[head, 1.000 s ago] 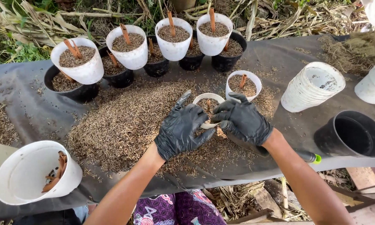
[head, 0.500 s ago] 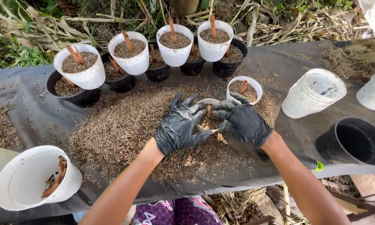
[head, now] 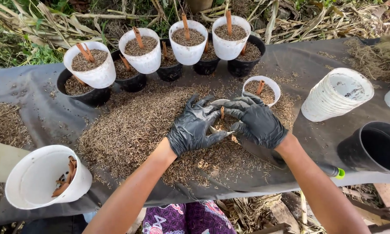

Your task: Planting plant cuttings into small plastic cups filled with a soil and mulch mixture.

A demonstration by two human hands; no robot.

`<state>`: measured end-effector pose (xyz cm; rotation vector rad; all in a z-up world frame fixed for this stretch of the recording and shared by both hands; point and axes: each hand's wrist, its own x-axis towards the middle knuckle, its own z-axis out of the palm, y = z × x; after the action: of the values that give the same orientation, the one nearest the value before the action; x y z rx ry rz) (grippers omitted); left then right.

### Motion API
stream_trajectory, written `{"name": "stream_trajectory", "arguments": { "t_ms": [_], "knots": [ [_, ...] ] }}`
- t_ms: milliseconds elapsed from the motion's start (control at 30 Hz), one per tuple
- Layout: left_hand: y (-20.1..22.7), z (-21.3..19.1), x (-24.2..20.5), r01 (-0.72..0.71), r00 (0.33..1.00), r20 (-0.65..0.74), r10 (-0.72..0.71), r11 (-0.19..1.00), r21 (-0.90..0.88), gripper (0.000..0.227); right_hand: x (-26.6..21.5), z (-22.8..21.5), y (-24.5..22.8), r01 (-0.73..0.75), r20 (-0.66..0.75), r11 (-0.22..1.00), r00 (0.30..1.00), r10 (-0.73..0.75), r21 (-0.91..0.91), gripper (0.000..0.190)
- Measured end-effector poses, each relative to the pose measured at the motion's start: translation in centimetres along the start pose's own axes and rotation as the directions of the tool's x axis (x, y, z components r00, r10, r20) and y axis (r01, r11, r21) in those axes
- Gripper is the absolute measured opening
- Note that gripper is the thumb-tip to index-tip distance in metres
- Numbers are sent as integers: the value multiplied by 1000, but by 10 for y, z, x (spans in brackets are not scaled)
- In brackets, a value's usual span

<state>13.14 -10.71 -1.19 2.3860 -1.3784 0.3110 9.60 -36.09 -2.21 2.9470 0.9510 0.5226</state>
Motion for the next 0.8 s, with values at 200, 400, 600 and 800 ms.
{"name": "stream_trajectory", "arguments": {
  "t_ms": [200,400,600,800],
  "knots": [
    [16,-32,1,56,998,22,-53,992,-116,76,6,-19,-7,-20,-108,987,993,38,160,72],
    [21,-40,1,45,994,104,-40,998,-47,66,3,-10,-6,-14,-83,999,996,10,-42,83],
    [40,-76,2,166,959,231,-162,986,1,70,-7,-23,-7,-11,-89,1000,996,11,5,71],
    [32,-50,-7,211,957,211,-197,976,-45,74,-12,-23,-14,-31,-96,999,995,35,41,62]
  ]
}}
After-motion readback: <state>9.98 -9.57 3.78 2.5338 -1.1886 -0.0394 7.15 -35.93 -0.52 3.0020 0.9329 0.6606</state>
